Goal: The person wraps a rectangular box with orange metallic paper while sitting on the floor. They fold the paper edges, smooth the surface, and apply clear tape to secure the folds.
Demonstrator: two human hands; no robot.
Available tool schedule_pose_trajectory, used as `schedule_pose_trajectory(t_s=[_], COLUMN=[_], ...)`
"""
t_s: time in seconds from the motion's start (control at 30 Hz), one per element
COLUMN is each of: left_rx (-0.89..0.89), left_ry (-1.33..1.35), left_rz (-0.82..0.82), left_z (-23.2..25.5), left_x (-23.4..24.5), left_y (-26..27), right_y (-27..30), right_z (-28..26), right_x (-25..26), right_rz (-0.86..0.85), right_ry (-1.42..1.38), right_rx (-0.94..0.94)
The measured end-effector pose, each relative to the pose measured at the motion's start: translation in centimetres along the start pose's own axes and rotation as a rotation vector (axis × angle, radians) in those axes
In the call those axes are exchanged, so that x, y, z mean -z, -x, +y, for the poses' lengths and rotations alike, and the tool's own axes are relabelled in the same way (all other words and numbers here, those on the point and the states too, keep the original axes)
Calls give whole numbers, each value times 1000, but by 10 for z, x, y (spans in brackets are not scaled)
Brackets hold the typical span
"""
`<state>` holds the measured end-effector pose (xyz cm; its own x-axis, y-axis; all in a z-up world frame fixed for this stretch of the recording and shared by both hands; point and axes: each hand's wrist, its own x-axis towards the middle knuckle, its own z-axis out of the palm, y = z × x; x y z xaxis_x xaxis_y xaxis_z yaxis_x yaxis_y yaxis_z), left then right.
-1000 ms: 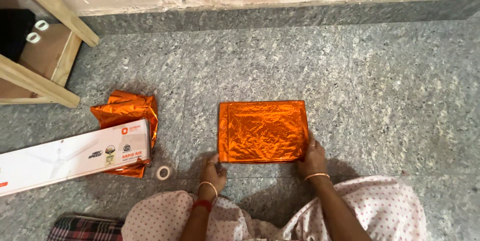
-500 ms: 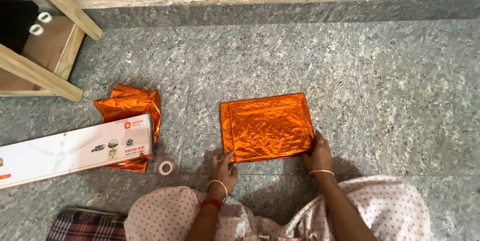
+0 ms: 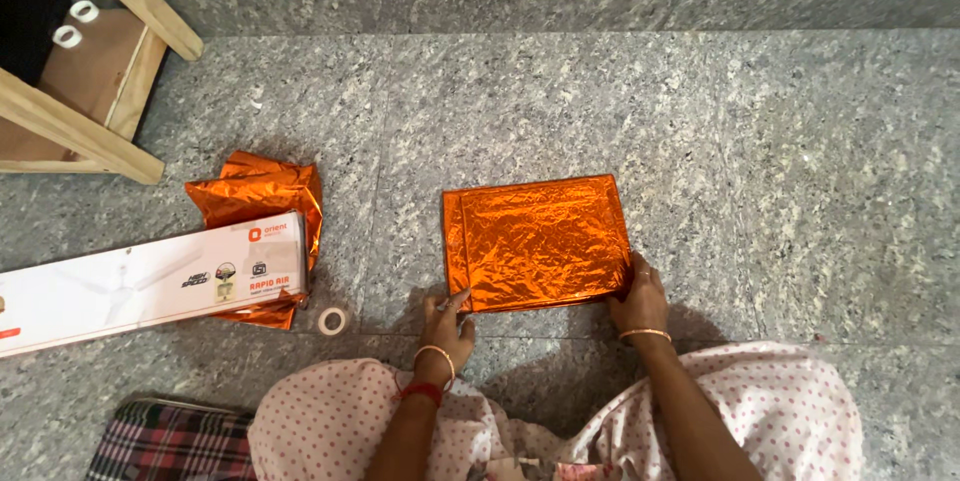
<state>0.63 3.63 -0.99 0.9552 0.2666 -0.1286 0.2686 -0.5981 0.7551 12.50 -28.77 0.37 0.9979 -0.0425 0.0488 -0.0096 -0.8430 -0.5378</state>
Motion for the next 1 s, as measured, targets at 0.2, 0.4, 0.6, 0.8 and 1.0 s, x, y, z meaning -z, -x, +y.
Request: schedule_pose_trajectory(t_s=[0.2,0.4,0.6,0.8,1.0], left_rx=[-24,-2,52,69,50], left_ry=[13,0,-36,-37,-35], left_rz=[12,15,-12,-38,-28], left_z=[-1,2,13,17,11], left_x=[0,1,8,10,8], left_y=[0,1,3,1,0], right_y=[1,2,0,1,0], right_z=[-1,-3,2,5,4], right_x=[0,0,-2,-5,-4], right_rz=[-2,9,17,25,7], right_ry=[5,-7,17,-2,20], right_rx=[4,18,42,55,55])
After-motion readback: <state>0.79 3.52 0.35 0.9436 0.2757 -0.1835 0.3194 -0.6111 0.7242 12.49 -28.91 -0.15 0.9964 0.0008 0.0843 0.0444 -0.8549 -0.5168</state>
